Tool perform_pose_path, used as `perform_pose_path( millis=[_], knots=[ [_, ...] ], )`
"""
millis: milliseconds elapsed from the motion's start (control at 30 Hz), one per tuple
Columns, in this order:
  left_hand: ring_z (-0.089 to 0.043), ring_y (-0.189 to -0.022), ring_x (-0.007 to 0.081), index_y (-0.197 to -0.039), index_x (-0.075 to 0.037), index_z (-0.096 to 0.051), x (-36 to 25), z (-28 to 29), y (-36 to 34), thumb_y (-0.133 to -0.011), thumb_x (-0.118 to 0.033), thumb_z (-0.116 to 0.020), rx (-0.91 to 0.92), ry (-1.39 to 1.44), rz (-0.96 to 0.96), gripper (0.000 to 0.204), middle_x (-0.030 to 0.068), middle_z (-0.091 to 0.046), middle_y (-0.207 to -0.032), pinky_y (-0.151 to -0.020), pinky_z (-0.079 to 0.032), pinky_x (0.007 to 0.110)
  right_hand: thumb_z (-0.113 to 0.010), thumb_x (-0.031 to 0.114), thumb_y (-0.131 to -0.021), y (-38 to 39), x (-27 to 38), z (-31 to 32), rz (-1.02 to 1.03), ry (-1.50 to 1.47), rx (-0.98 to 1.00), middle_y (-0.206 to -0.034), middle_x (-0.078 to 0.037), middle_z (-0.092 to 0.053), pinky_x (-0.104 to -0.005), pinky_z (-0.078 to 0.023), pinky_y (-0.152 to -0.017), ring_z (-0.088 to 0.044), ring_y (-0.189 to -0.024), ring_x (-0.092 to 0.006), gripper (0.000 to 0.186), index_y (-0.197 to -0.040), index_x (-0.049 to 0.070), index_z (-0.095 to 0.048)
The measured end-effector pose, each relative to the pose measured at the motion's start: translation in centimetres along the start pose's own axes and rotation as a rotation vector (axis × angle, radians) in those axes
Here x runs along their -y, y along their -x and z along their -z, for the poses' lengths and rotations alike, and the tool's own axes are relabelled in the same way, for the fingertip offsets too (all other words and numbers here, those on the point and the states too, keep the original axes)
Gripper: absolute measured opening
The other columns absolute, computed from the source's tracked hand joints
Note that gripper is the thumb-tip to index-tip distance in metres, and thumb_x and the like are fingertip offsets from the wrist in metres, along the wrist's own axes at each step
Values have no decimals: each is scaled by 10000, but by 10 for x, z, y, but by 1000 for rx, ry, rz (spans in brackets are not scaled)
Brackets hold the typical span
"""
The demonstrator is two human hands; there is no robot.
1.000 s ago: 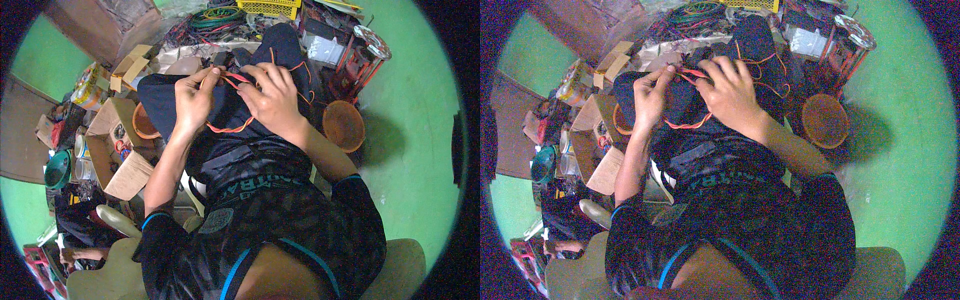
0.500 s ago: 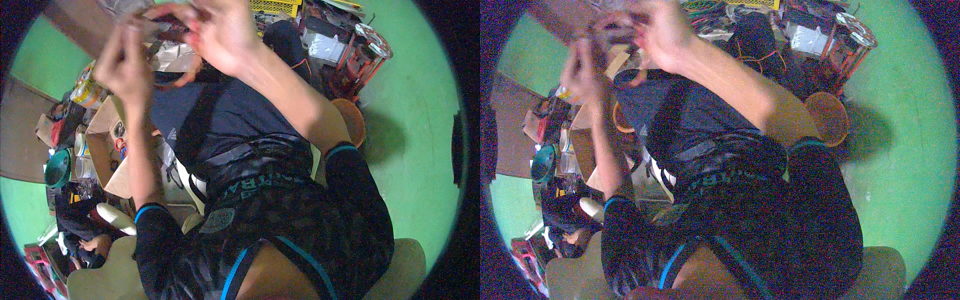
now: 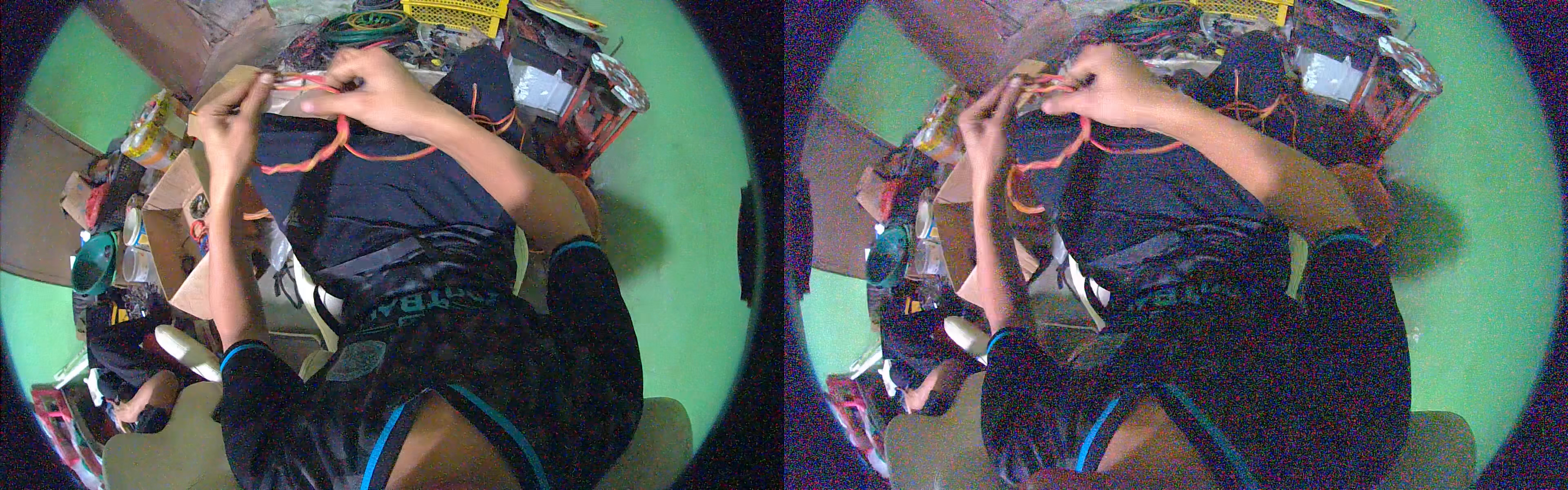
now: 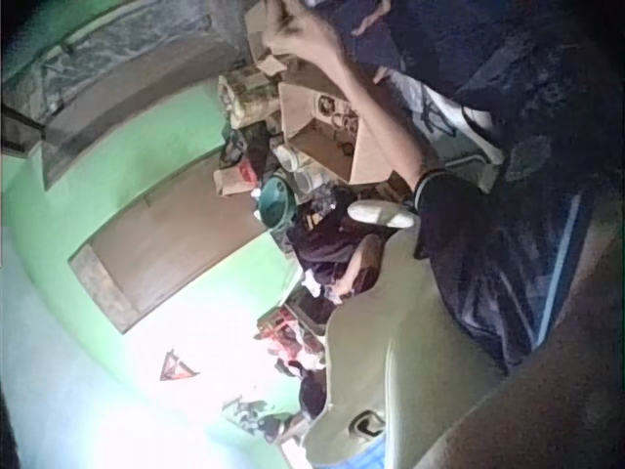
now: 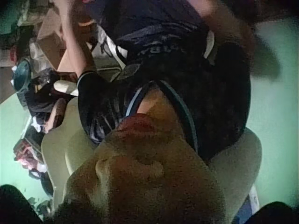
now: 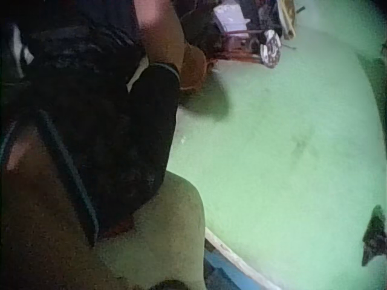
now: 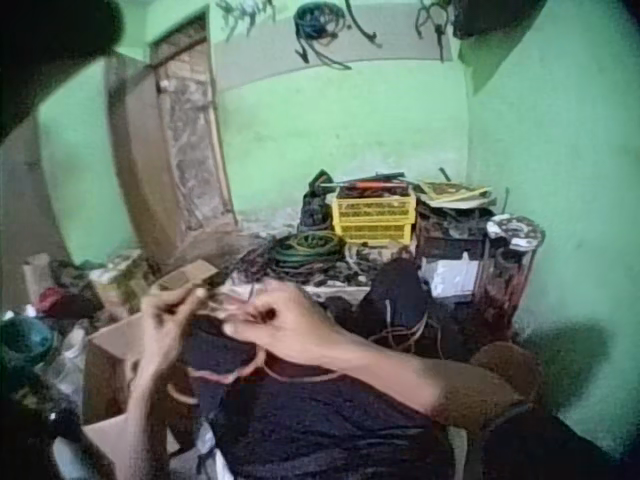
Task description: The person sits on the floor in a cluttered room and works on a bundle of wires. They untangle and separate red and orange wires, then twist them together by hand. The person continues to manipulate the wires, organizing them and preparing them for connection.
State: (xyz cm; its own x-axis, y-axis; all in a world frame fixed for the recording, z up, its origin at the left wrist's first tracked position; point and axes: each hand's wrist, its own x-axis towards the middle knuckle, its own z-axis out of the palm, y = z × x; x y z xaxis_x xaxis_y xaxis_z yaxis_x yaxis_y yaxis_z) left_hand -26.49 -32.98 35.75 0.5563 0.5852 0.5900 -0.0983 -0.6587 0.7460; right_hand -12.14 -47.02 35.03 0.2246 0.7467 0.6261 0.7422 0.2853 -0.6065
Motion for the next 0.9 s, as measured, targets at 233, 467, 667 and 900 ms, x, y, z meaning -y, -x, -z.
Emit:
perform_pose_path(
  millis=[233,467,667,900],
  knots=[
    [-598,-691,88,-949,7,-679,13,-32,23,-824,-187,-661,82,-153,-222,232,112,-686,-784,-653,-472,235,-694,132,-773,66,11,21,-24,159,-36,-600,-23,-542,-252,-347,-465,-472,-526,-87,132,-803,6,-668],
    [-584,-671,85,-963,-1,-676,1,-27,16,-836,-208,-650,-18,-160,-223,244,99,-678,-758,-611,-453,230,-663,143,-784,99,-12,19,-93,205,-111,-949,-95,-595,-289,-479,-724,-591,-835,-194,315,-1075,44,-593],
    [-364,-462,23,-880,5,-680,-15,-8,10,-851,-224,-647,-39,156,169,233,-52,-479,-571,-409,-241,200,-665,139,-776,159,-50,21,-44,586,-70,-1075,-111,-545,-368,-443,-845,-551,-959,-305,322,-1068,39,-570],
    [-290,-406,27,-795,-29,-639,-23,-10,10,-891,-267,-580,48,396,286,263,-77,-357,-513,-374,-191,217,-613,62,-831,150,-72,19,-341,155,-240,-792,-36,-529,-231,-393,-563,-465,-631,-92,220,-1039,-3,-583]
  ],
)
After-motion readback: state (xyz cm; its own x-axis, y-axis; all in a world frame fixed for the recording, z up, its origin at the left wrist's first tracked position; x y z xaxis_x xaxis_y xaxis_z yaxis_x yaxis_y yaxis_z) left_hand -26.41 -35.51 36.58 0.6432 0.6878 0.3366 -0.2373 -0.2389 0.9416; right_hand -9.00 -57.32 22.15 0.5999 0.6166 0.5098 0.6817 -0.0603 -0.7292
